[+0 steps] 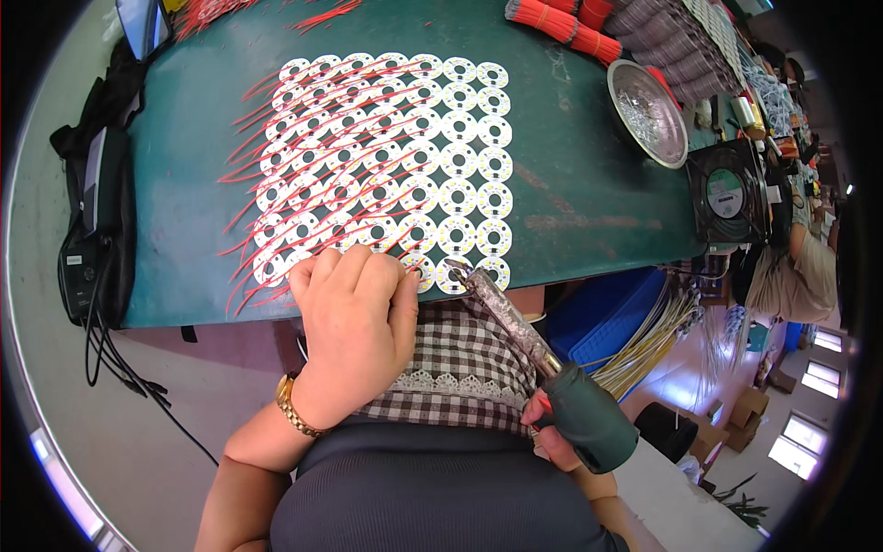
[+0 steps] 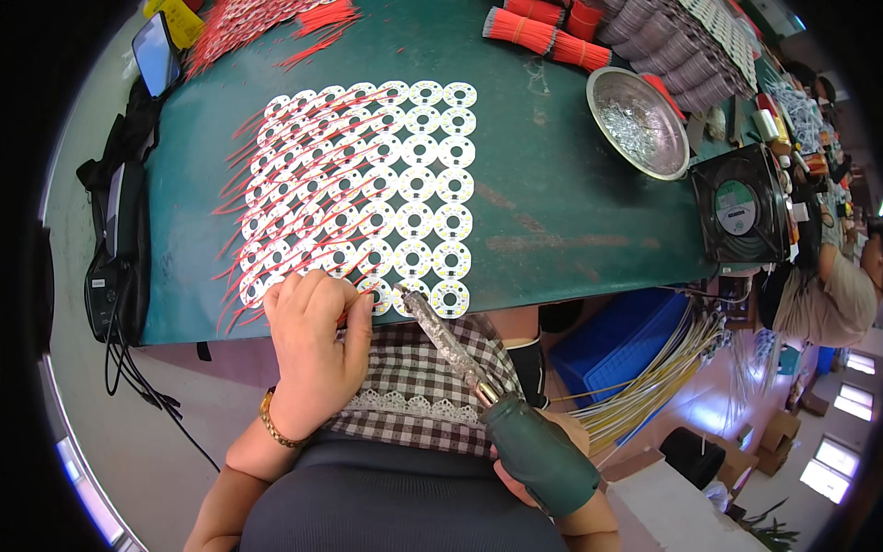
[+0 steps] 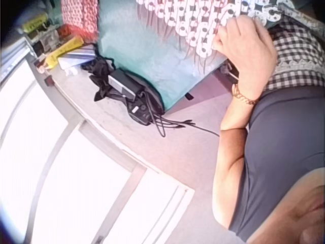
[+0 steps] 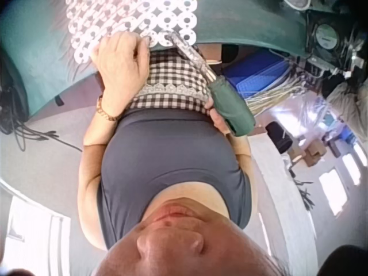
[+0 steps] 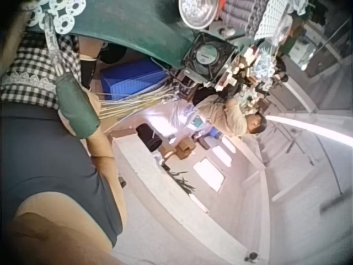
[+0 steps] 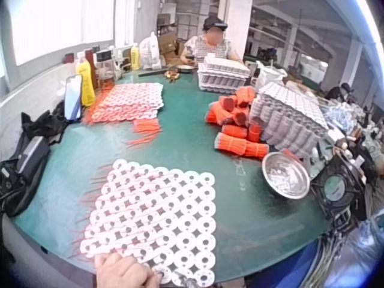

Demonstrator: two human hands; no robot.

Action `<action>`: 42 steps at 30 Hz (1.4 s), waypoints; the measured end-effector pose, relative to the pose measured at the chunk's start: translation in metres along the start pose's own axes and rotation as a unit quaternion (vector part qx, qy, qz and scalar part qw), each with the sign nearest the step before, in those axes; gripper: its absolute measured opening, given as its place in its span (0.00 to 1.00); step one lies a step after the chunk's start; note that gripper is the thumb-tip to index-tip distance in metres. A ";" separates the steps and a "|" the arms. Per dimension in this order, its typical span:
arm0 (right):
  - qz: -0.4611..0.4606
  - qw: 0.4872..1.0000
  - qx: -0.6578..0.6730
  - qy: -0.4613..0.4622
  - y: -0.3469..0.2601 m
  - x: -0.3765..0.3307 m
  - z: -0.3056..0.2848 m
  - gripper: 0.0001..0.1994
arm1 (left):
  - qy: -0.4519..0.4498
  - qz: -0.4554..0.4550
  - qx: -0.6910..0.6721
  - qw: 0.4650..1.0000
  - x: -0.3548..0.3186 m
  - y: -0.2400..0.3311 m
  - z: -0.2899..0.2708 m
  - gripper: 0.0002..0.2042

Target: The person solders wires to circular LED circuit boards by picking up wires by hand, placing them onto the boards, and soldering each wire using a soldering iron.

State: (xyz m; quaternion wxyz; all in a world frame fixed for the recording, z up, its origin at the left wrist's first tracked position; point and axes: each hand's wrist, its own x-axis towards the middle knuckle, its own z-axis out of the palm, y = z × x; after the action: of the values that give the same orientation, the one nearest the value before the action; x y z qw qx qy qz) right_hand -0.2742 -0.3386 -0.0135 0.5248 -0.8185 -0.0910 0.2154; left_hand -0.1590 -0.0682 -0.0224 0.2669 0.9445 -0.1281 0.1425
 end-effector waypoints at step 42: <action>0.042 0.973 0.195 0.116 -0.006 0.009 0.016 0.07 | -0.019 0.008 -0.011 1.000 0.002 -0.001 -0.007 0.07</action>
State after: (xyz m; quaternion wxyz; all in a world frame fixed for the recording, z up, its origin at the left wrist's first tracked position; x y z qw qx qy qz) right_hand -0.2727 -0.3194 -0.0162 0.6716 -0.7231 0.0484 0.1542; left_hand -0.1586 -0.0640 -0.0161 0.2735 0.9429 -0.1425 0.1255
